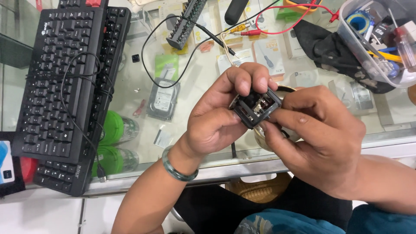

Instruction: Reassembling a CCTV camera lens module by connecting internal wiring and fitting components into the housing.

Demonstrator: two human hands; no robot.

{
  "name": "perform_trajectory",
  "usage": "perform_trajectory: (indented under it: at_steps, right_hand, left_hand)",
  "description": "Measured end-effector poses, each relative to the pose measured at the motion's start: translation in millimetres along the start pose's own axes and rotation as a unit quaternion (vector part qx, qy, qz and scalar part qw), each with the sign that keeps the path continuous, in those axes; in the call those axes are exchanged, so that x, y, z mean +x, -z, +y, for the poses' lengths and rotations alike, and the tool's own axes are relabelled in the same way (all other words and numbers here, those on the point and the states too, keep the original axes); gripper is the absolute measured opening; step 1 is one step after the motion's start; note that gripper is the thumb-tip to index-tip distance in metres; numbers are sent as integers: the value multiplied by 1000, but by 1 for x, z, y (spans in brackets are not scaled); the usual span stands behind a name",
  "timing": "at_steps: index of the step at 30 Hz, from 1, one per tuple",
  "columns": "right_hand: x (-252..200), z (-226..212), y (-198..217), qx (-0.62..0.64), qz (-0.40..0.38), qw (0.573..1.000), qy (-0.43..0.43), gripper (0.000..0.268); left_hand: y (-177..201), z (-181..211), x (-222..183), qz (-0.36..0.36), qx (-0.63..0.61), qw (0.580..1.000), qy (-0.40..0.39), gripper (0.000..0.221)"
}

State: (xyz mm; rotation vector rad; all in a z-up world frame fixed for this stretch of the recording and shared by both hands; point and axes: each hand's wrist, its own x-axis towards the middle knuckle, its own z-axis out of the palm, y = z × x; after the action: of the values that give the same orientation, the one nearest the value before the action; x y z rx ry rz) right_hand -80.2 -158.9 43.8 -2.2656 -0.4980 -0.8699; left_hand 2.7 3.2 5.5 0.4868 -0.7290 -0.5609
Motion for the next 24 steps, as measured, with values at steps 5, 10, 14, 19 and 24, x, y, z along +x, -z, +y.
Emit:
perform_trajectory:
  at_steps: [5, 10, 14, 19, 24]
  right_hand:
    - [-3, 3, -1, 1, -4, 1000, 2, 8]
    - [-5, 4, -1, 0, -10, 1000, 2, 6]
    - [-4, 5, 0, 0, -24, 1000, -15, 6]
    - [-4, 6, -2, 33, -37, 997, -58, 4]
    - [2, 7, -1, 86, -71, 985, -133, 10]
  left_hand:
    - [-2, 1, 0, 0, 21, 1000, 11, 28]
    - [-3, 2, 0, 5, 35, 999, 18, 28]
    - [-3, 1, 0, 7, 42, 999, 12, 31]
    - [-2, -2, -2, 20, 39, 999, 4, 32]
    - [-3, -4, 1, 33, 94, 995, -31, 31]
